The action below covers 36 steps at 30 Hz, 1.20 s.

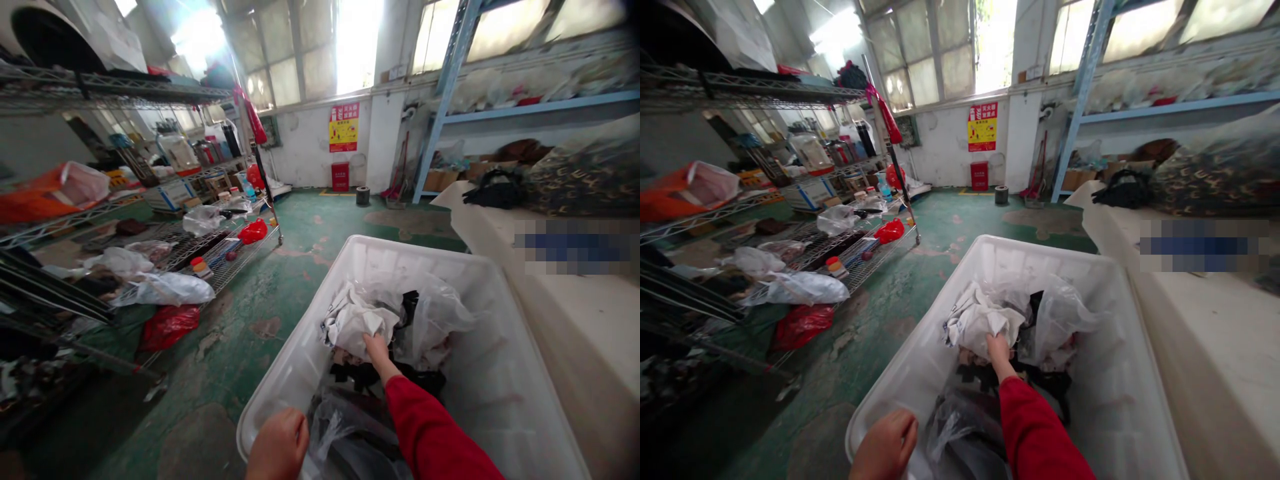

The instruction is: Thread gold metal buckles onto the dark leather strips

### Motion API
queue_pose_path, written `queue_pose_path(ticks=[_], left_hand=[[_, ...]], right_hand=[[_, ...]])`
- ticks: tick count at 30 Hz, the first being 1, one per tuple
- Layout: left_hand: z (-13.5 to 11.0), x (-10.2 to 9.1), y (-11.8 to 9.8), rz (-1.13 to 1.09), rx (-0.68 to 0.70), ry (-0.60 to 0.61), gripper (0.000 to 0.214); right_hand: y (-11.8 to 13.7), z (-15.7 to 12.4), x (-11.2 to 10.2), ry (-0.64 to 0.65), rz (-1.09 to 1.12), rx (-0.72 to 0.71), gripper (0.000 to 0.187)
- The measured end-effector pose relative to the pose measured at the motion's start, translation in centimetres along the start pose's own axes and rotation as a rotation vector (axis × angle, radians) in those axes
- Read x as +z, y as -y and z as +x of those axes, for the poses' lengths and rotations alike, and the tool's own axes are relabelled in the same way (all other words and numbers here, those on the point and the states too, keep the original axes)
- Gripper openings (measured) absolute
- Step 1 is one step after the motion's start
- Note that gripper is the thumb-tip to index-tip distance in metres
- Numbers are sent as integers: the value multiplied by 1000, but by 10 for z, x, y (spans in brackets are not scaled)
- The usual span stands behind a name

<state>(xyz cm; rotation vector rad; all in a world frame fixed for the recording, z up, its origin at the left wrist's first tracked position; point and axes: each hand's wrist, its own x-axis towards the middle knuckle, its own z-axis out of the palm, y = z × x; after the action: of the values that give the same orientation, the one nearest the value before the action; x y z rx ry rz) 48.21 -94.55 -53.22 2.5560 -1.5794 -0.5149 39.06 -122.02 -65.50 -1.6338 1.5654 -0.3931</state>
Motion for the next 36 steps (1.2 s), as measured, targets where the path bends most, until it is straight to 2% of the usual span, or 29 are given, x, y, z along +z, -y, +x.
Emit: queue_pose_path(ticks=[3, 8, 11, 13, 15, 17, 19, 21, 23, 24, 26, 28, 30, 32, 34, 36], left_hand=[[-6, -4, -4, -4, -12, -17, 29], [-21, -8, -5, -68, -7, -76, 28], [-31, -5, 2, -293, -17, -191, 31], [-41, -5, 9, -578, -131, -294, 39], [-59, -11, 18, -886, -239, -393, 49], [-88, -25, 30, -1120, -289, -438, 53], [-124, -43, 48, -1278, -356, -457, 52], [-163, -62, 69, -1372, -533, -523, 54], [-201, -79, 92, -1324, -686, -651, 55], [-218, -86, 102, -1242, -711, -717, 54], [-246, -98, 117, -1024, -663, -835, 53], [-266, -110, 123, -806, -512, -883, 53], [-276, -122, 121, -625, -353, -837, 52], [-279, -133, 115, -527, -205, -679, 50], [-278, -143, 109, -576, -114, -472, 50], [-277, -151, 106, -735, -37, -328, 52]], right_hand=[[4, -28, -5, -16, 75, -92, 26], [37, -101, -41, -93, 221, -450, 38], [58, -152, -70, -97, 249, -691, 33], [65, -184, -87, -63, 228, -846, 26], [66, -213, -100, -36, 155, -1004, 24], [65, -237, -109, -39, 62, -1157, 26], [67, -260, -113, -59, 1, -1290, 28], [74, -283, -113, -65, -25, -1396, 29], [85, -309, -109, -64, -38, -1475, 26], [91, -322, -105, -58, -50, -1505, 25], [100, -349, -97, -40, -85, -1582, 25], [105, -375, -88, -18, -120, -1700, 28], [105, -397, -80, -2, -140, -1825, 30], [102, -417, -74, 24, -158, -1912, 27], [100, -433, -70, 53, -173, -1965, 23], [101, -448, -67, 79, -181, -1990, 20]])
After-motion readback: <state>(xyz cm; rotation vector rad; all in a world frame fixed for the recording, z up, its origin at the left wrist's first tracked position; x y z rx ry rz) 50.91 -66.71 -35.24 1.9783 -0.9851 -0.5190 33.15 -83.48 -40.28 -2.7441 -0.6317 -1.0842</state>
